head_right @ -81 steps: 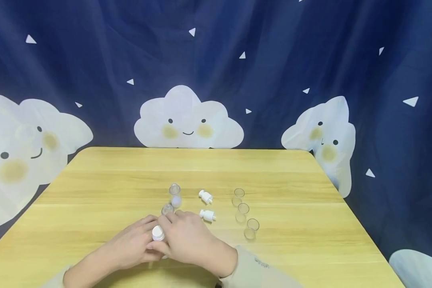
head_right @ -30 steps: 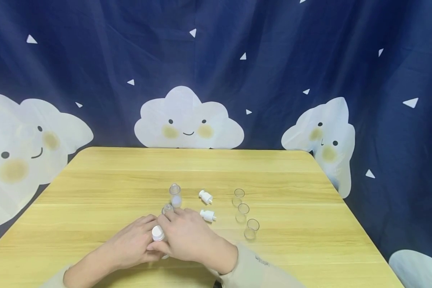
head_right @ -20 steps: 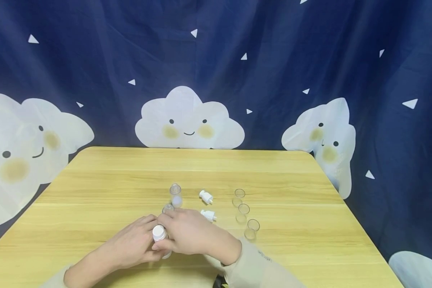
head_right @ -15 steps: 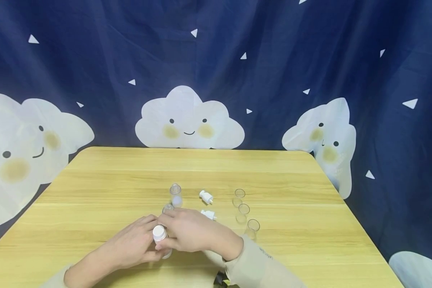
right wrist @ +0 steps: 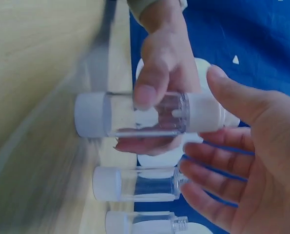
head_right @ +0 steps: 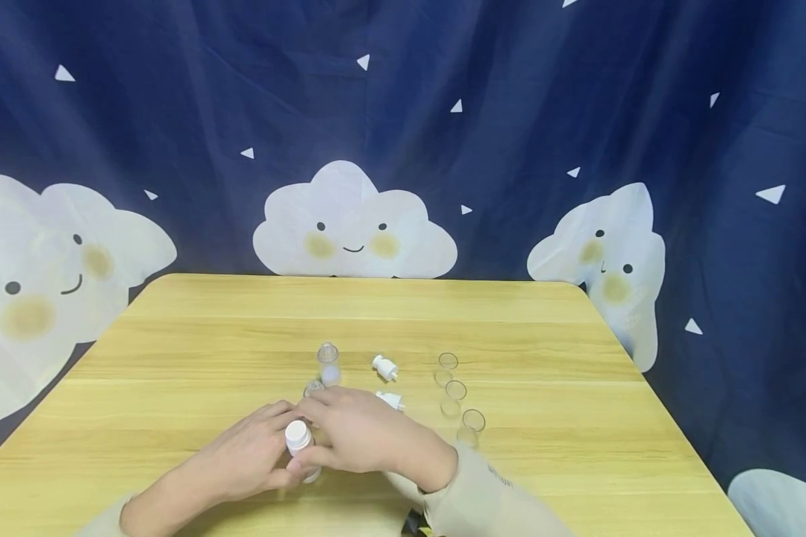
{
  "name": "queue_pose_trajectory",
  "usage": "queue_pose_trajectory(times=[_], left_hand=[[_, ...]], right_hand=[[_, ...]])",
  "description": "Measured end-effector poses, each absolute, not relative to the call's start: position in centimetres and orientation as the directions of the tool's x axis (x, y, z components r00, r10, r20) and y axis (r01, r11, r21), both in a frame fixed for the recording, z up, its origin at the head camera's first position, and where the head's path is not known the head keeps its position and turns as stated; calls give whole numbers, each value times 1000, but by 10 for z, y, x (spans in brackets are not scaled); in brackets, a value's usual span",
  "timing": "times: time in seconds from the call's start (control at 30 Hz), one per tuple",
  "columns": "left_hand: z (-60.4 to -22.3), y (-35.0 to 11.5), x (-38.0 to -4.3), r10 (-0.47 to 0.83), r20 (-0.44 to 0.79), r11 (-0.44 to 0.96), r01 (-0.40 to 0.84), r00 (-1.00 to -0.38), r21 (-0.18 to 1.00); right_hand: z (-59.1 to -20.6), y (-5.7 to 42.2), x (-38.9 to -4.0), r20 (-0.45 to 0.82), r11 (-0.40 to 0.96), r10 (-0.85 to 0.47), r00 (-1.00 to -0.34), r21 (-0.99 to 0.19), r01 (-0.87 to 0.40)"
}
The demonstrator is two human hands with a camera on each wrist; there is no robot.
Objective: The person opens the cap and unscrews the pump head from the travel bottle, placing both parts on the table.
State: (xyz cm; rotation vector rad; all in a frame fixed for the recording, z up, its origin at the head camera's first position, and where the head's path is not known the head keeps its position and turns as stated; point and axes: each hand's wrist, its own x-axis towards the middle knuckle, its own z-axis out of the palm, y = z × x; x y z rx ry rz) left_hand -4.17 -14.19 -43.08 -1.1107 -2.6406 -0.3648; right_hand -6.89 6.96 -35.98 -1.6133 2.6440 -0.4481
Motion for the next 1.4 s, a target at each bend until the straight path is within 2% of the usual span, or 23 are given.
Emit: queue_pose_trajectory(times=[0.13, 0.3, 0.5, 0.67, 0.83, 0.97, 1.2, 1.4], left_hand=[[-431, -142, -42, 673, 325, 666, 735, -665, 125], [-431, -143, -42, 681, 358, 641, 756, -639, 130], [-433, -142, -45, 696, 453, 597, 800, -557, 67], [-434, -142, -46, 713, 470, 573, 819, -520, 35], [-434, -143, -47, 707, 455, 578, 813, -541, 70], [-434, -143, -47, 697, 431, 596, 797, -573, 94], [-432, -141, -45, 686, 386, 629, 769, -617, 112], [-429, -141, -43, 674, 357, 647, 750, -647, 140]], right_hand=[[-363, 68, -62, 207, 474, -847, -490, -126, -872], [-369, 62, -56, 332, 505, -828, -453, 87, -859], [-375, 58, -52, 427, 557, -782, -454, 154, -816], [-379, 58, -52, 428, 566, -774, -467, 137, -813], [-378, 58, -54, 392, 545, -786, -478, 74, -835], [-374, 61, -59, 324, 508, -811, -486, -20, -861], [-368, 68, -70, 181, 414, -875, -450, -202, -887], [-367, 71, -76, 129, 346, -909, -396, -297, -890]])
